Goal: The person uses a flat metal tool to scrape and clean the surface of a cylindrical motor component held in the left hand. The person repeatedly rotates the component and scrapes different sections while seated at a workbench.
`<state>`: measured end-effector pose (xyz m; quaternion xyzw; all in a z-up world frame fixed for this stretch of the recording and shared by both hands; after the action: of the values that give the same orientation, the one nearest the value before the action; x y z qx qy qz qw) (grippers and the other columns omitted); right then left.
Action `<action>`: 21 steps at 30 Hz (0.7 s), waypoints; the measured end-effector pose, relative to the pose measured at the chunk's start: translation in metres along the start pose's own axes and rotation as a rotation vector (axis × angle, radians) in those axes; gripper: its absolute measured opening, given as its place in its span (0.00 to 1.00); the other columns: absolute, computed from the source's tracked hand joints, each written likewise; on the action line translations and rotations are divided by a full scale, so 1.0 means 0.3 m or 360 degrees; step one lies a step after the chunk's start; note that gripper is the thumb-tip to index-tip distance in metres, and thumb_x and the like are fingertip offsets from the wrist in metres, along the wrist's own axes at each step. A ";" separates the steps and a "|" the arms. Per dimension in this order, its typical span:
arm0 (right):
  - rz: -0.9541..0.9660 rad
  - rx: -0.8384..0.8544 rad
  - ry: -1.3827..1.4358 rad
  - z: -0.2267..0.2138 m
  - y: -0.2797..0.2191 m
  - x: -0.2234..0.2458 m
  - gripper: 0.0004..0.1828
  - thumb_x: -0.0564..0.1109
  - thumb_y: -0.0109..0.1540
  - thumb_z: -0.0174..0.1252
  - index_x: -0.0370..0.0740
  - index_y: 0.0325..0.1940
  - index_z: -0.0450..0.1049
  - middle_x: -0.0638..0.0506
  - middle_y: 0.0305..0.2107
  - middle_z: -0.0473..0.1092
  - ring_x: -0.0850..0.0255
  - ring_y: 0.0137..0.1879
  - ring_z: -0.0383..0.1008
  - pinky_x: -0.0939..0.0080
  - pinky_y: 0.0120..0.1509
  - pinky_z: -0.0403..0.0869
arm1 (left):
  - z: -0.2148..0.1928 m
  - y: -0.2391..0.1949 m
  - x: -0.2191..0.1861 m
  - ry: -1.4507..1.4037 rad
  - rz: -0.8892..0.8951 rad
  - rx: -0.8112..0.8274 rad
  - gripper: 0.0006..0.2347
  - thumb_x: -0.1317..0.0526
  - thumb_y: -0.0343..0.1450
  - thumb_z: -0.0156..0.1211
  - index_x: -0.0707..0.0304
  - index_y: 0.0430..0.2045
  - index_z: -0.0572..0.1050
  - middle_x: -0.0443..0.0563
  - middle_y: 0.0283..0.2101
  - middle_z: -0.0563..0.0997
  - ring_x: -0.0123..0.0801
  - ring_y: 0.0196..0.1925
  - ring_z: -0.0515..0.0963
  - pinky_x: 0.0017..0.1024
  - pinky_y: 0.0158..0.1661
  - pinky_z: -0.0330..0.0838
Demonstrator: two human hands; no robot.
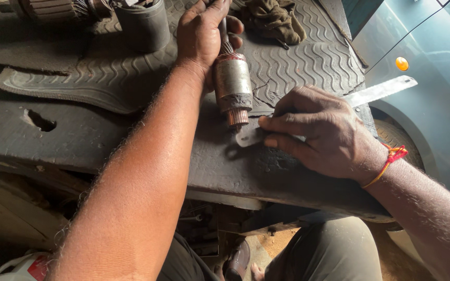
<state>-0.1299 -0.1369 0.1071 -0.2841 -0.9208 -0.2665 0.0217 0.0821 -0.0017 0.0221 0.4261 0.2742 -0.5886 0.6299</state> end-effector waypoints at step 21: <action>-0.0027 -0.0015 -0.0005 -0.008 0.000 0.001 0.15 0.46 0.58 0.71 0.44 0.47 0.82 0.50 0.36 0.75 0.54 0.41 0.77 0.55 0.45 0.74 | 0.000 0.011 -0.002 -0.0028 0.0038 -0.0017 0.08 0.57 0.71 0.64 0.59 0.39 0.77 0.48 0.28 0.81 0.27 0.25 0.81 0.28 0.25 0.78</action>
<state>-0.1303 -0.1381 0.1093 -0.2766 -0.9219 -0.2707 0.0167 0.0851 -0.0017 0.0233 0.4210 0.2668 -0.5832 0.6415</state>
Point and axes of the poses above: each hand's wrist, its own y-axis towards the middle knuckle, its own z-axis out of the palm, x = y × z, the point moved 10 cm from there along y, towards the middle knuckle
